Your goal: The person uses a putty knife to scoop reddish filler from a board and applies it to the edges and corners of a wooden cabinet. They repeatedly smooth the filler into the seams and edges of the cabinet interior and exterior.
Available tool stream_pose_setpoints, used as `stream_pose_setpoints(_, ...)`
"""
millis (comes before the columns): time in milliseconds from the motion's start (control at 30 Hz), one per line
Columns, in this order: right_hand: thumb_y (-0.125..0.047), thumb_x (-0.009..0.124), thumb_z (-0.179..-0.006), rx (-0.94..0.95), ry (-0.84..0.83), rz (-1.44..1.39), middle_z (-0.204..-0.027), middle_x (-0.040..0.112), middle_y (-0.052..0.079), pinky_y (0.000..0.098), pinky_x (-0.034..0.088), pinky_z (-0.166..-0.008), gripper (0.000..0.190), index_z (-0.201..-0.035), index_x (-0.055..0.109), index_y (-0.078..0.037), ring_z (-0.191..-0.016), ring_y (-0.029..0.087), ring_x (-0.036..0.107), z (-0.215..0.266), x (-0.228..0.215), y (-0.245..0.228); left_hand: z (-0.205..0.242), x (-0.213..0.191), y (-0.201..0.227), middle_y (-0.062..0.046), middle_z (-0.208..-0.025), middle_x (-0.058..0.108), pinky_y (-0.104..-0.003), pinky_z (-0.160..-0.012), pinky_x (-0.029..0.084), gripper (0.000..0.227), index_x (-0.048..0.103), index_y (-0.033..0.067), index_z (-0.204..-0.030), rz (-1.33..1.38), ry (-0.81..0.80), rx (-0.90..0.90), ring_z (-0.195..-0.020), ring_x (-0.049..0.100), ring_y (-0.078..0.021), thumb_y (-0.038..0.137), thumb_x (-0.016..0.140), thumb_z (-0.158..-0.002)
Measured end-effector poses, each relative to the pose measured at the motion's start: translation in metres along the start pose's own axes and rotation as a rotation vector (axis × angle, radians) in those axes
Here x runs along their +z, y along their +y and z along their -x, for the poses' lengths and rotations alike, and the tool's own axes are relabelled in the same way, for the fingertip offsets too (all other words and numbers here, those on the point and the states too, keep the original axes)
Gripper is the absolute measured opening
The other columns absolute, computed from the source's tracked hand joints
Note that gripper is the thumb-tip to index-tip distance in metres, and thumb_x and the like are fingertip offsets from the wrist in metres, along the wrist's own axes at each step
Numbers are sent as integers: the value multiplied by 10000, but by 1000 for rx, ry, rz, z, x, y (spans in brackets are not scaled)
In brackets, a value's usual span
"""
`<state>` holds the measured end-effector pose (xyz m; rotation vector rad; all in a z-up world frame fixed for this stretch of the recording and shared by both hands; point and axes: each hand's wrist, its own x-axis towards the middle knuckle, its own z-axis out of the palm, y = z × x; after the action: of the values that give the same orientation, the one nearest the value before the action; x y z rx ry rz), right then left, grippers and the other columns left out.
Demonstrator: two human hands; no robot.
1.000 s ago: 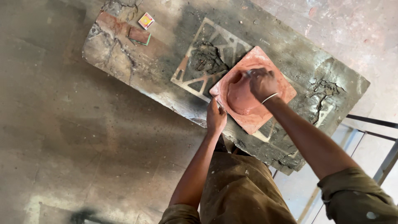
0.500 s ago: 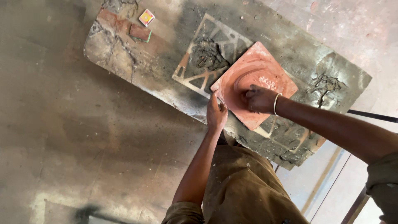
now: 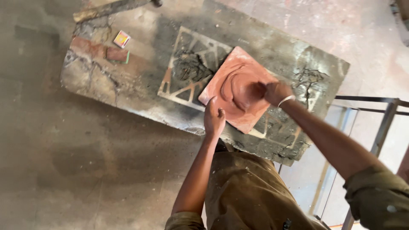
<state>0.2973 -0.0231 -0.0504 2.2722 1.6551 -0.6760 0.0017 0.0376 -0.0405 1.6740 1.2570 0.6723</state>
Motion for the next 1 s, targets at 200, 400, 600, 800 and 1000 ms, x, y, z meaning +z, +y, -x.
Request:
stream_pose_setpoints(200,-272,608,-1003,459,-32,-937,-780,687,181,349,546,-613,341,-960,656,63,-650,224,652,39,58,-62,-5,-3,23,-215,-1302,647,-445,-1042,487,443,577,19,-1339,50,-4,32,-1239,610,-390,-9,584,-896)
stream_pose_setpoints(400,-146,598,-995,223,565,-724,-948,656,196,407,508,-720,202,-1066,681,24,-795,287,603,50,41,-71,-3,-5,26,-209,-1283,660,-441,-1017,494,436,578,10,-1323,76,-11,64,-1213,626,-388,-36,590,-890)
stream_pose_setpoints(600,-128,651,-887,-212,581,-183,-1151,660,145,420,514,-855,349,-1220,709,-42,-1037,300,620,116,24,-102,10,3,16,-210,-1271,670,-426,-1011,505,414,587,9,-1307,88,-30,61,-1215,648,-366,-35,585,-895)
stream_pose_setpoints(800,-210,661,-888,-192,387,-48,-1050,688,33,406,506,-889,141,-993,740,-161,-1027,236,622,121,-3,-79,23,11,16,-205,-1258,677,-412,-999,509,381,598,9,-1304,118,-45,14,-1206,654,-346,-14,585,-923)
stream_pose_setpoints(1000,-171,677,-888,-227,411,-42,-1086,725,4,419,495,-875,77,-884,754,-177,-1030,217,633,121,6,-72,42,27,28,-197,-1270,676,-406,-1025,494,379,599,-1,-1289,126,-32,55,-1226,642,-336,-27,576,-912)
